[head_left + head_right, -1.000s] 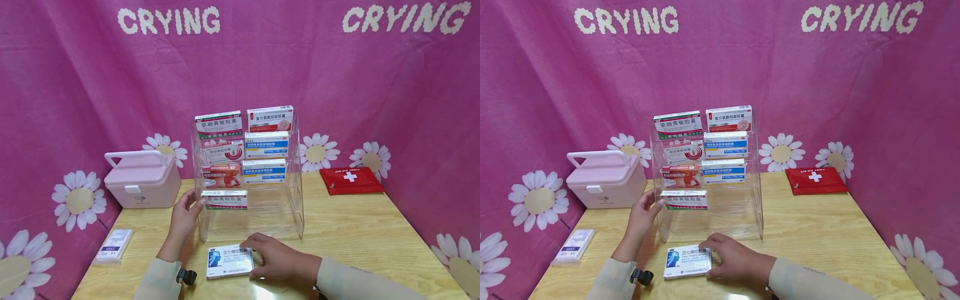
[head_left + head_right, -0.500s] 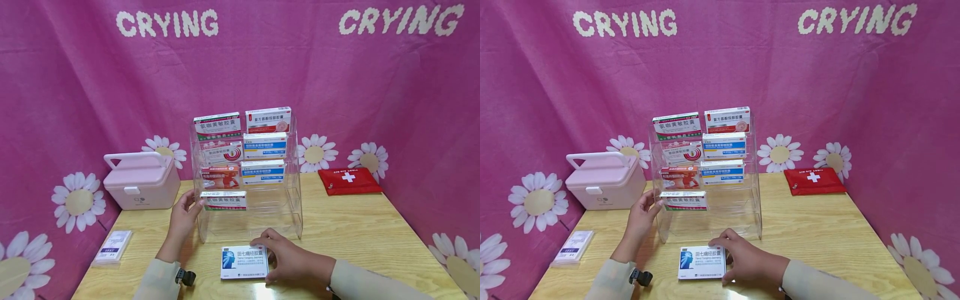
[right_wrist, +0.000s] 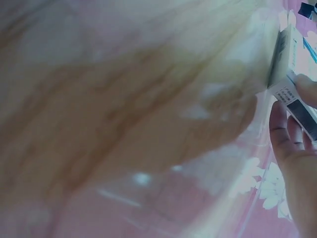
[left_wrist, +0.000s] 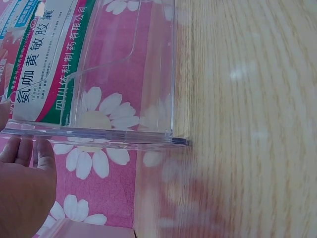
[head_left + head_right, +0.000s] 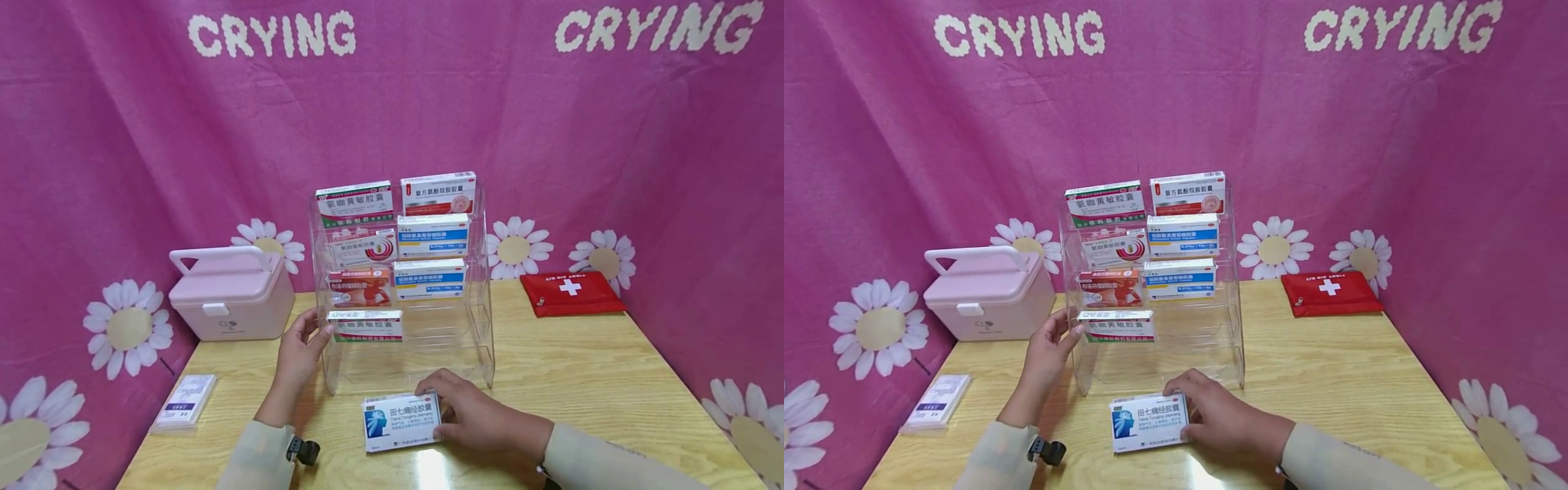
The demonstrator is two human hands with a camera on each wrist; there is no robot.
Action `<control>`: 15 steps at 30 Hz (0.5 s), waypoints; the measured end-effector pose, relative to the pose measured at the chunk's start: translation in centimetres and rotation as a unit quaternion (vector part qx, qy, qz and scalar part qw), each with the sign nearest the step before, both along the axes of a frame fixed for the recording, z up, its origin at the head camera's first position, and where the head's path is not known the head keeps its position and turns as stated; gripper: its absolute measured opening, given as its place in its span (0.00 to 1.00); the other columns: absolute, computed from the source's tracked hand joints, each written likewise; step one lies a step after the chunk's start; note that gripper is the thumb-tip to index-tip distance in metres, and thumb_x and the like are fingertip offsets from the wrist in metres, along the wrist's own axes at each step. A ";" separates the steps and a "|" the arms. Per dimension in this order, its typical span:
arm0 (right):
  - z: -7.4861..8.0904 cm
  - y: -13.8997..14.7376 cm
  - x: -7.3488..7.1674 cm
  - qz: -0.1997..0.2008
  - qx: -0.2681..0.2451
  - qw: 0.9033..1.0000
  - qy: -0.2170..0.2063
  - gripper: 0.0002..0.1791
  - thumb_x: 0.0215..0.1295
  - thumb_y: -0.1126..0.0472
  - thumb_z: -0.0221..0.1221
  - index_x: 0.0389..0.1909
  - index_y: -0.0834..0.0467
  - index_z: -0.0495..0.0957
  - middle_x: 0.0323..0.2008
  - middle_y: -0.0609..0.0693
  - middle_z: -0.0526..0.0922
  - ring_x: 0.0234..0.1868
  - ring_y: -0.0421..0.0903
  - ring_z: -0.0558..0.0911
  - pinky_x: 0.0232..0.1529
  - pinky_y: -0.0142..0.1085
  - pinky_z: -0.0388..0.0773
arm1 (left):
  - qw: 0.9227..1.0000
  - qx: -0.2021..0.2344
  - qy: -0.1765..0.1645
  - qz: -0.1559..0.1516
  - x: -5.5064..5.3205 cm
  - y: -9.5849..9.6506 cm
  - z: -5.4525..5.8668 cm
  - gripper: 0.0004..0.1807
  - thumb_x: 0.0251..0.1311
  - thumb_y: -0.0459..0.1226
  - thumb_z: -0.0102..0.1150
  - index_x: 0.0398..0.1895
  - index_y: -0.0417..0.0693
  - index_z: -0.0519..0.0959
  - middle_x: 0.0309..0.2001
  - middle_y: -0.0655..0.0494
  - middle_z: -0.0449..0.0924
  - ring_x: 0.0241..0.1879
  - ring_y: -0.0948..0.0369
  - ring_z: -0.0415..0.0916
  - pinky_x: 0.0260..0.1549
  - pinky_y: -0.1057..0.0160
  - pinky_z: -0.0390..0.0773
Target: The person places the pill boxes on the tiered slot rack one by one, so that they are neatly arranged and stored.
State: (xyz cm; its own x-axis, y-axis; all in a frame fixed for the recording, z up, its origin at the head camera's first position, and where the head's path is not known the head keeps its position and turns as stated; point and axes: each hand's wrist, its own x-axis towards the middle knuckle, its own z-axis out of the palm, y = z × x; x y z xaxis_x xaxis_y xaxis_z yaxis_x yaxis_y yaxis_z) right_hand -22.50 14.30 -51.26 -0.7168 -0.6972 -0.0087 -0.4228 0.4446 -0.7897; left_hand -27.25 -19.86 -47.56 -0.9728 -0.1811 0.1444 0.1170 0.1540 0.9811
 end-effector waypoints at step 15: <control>4.7 2.6 -1.1 -0.052 -0.093 0.991 0.086 0.19 0.74 0.69 0.67 0.56 0.43 0.82 0.56 0.45 0.81 0.59 0.46 0.83 0.54 0.35 0.90 | 1.000 0.002 0.013 -0.003 -0.1 0.0 -0.2 0.25 0.74 0.28 0.64 0.72 0.36 0.76 0.65 0.35 0.81 0.66 0.54 0.76 0.57 0.79 0.78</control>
